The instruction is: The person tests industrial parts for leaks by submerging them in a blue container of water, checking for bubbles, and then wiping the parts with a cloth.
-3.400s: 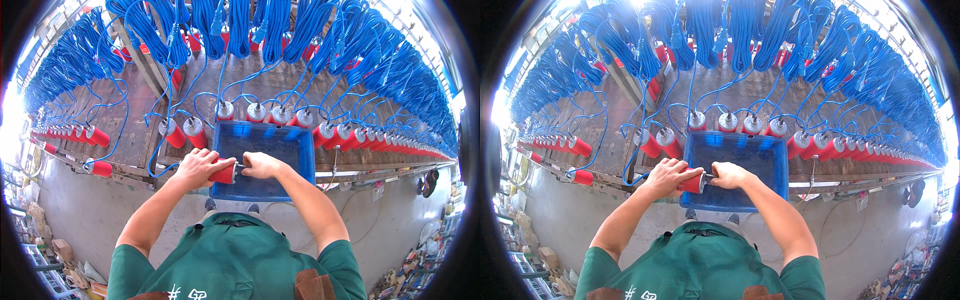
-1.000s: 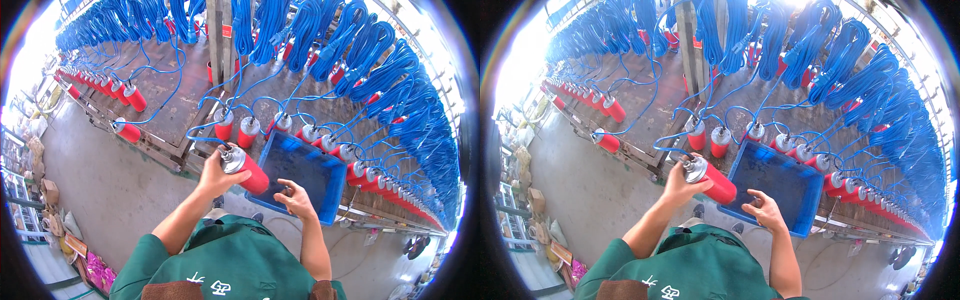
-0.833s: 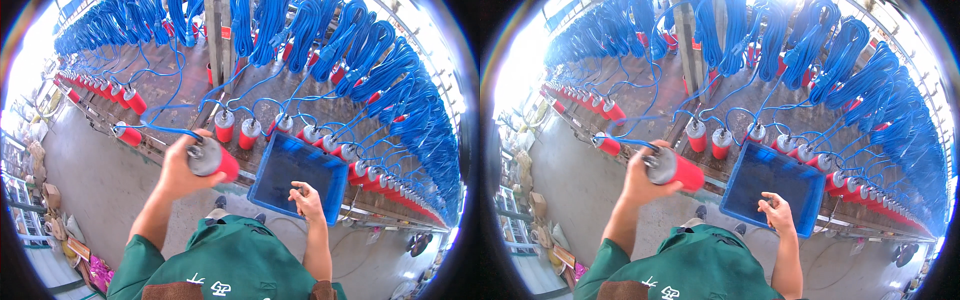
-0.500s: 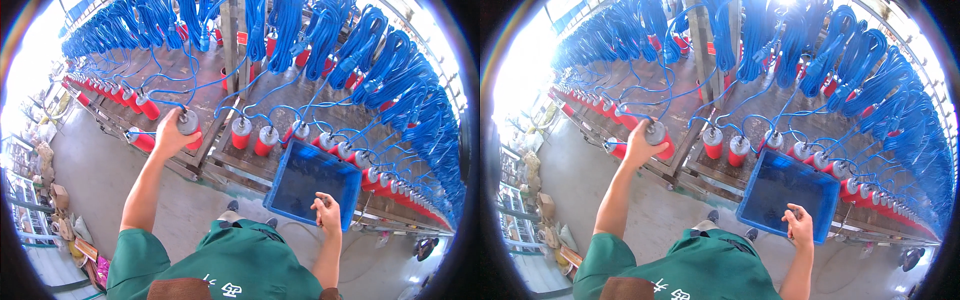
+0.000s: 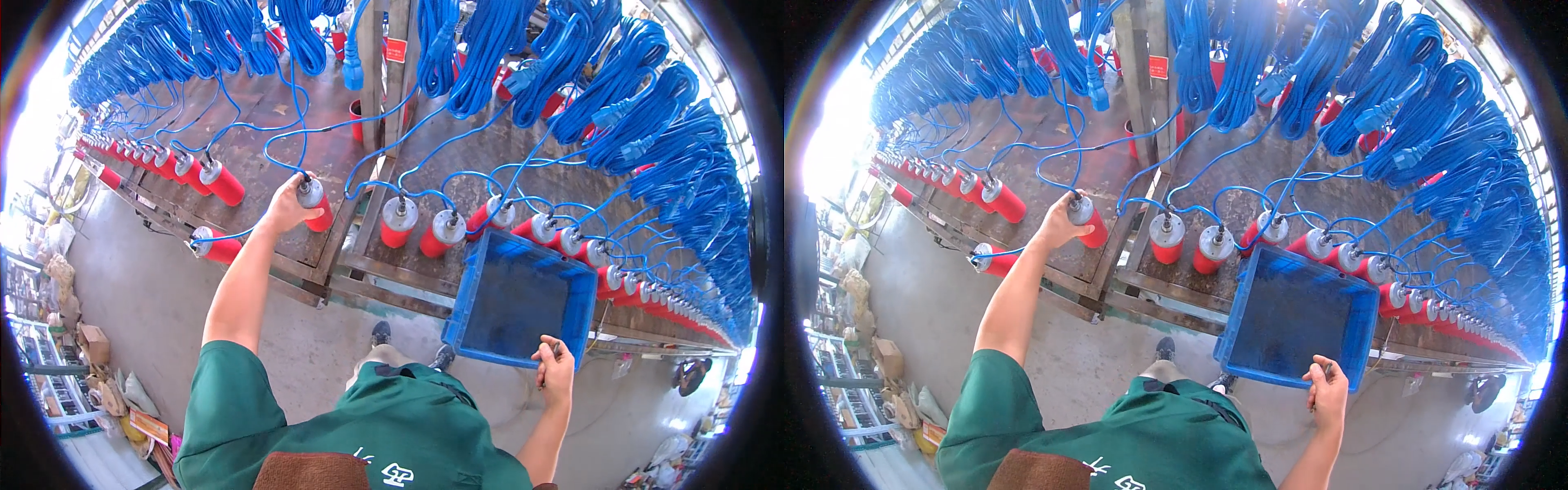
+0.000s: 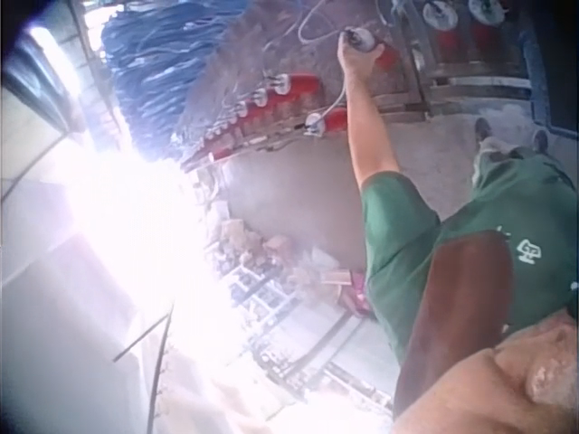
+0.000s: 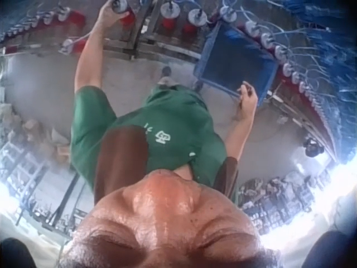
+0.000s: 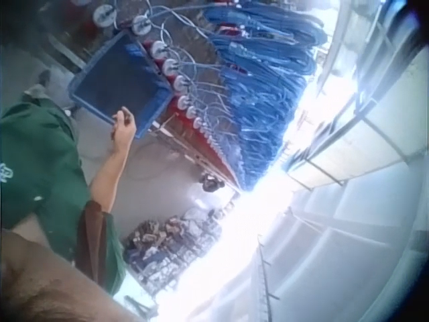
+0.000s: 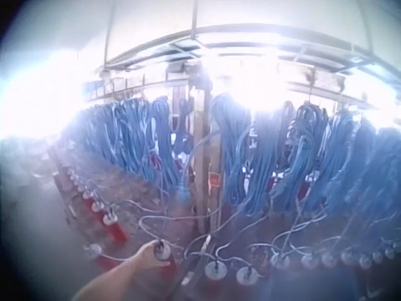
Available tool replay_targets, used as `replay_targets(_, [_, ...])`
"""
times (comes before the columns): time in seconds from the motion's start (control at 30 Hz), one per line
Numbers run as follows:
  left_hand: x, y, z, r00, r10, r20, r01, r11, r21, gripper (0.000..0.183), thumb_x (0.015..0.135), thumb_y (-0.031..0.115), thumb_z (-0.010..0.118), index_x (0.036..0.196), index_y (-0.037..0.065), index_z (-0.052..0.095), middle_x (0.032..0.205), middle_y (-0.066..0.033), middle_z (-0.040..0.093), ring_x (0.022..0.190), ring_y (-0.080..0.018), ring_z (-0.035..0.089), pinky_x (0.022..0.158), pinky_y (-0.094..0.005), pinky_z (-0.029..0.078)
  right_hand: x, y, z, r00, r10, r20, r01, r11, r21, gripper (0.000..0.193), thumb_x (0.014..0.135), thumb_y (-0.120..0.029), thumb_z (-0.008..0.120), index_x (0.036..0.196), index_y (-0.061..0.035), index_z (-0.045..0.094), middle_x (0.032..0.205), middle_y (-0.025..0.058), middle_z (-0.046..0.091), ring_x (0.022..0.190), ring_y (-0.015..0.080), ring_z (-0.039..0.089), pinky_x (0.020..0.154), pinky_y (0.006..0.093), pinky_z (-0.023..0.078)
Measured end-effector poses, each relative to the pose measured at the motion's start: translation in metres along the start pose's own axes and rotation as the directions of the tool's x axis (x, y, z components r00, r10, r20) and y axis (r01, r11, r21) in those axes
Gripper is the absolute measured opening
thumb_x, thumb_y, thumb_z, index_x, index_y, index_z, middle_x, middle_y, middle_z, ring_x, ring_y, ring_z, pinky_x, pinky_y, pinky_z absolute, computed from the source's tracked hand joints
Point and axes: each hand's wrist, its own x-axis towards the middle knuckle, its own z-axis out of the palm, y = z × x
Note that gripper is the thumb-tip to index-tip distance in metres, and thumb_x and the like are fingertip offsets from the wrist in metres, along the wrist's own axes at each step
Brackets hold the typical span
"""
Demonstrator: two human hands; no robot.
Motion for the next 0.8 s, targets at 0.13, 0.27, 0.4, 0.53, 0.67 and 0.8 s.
replay_targets(0.13, [-0.005,-0.015,-0.014,0.997,0.027,0.066,-0.029,0.999,0.027,0.076,0.068,0.011,0.094,0.135,0.008,0.061,0.121,-0.0088,0.07,0.113,-0.0203,0.067,0.105,-0.0353,0.052,-0.005,-0.006,0.014,1.0,0.002,-0.024,-0.002,1.0,0.001,0.033,0.104,-0.02,0.07,0.127,0.0037,0.065,0.087,0.0102,0.07,0.046,0.0052,0.047,0.039,0.0227,0.041])
replay_targets(0.27, [-0.013,-0.02,-0.013,1.0,0.026,0.004,-0.026,0.997,0.067,0.076,0.068,0.01,0.094,0.137,0.009,0.06,0.123,-0.009,0.069,0.116,-0.0198,0.066,0.106,-0.0349,0.051,-0.002,-0.009,0.023,0.999,0.046,-0.025,-0.046,0.999,-0.023,0.028,0.105,-0.017,0.068,0.126,0.0012,0.066,0.085,0.0076,0.07,0.046,0.0051,0.049,0.038,0.0226,0.039])
replay_targets(0.4, [-0.008,-0.018,-0.015,1.0,0.011,0.029,-0.011,1.0,0.006,0.078,0.069,0.009,0.093,0.14,0.01,0.058,0.124,-0.0073,0.067,0.116,-0.0188,0.064,0.106,-0.0343,0.05,0.007,-0.015,0.031,0.999,0.041,0.027,-0.039,0.997,-0.062,0.035,0.104,-0.021,0.069,0.13,0.0024,0.065,0.086,0.0093,0.069,0.048,0.0056,0.049,0.041,0.0235,0.042])
replay_targets(0.53, [-0.006,-0.009,-0.016,0.995,-0.041,0.095,0.042,0.999,-0.007,0.08,0.071,0.009,0.091,0.143,0.011,0.056,0.127,-0.0077,0.064,0.121,-0.0206,0.061,0.11,-0.0362,0.048,0.012,-0.019,0.036,0.998,0.005,0.056,-0.003,0.999,-0.032,0.022,0.105,-0.021,0.069,0.112,-0.0005,0.064,0.084,0.0076,0.067,0.048,0.0069,0.049,0.042,0.0242,0.043])
replay_targets(0.67, [-0.022,-0.015,0.001,0.969,0.086,-0.233,-0.047,0.985,0.167,0.077,0.075,0.012,0.09,0.144,0.01,0.055,0.128,-0.0136,0.063,0.123,-0.0309,0.061,0.112,-0.0404,0.046,0.016,-0.014,0.029,0.995,0.003,0.103,-0.013,0.995,0.101,0.007,0.103,-0.01,0.06,0.1,-0.0052,0.058,0.083,0.0076,0.066,0.057,0.0116,0.057,0.049,0.0284,0.049])
replay_targets(0.8, [-0.062,-0.004,0.05,0.786,0.043,-0.616,0.164,0.947,0.275,0.081,0.077,0.021,0.091,0.146,0.004,0.053,0.133,-0.0203,0.061,0.126,-0.0357,0.06,0.113,-0.0444,0.046,0.012,0.005,0.002,0.991,0.036,0.125,-0.067,0.966,0.25,0.01,0.101,-0.005,0.051,0.108,-0.0074,0.058,0.091,0.0103,0.068,0.066,0.0172,0.063,0.059,0.0333,0.056])
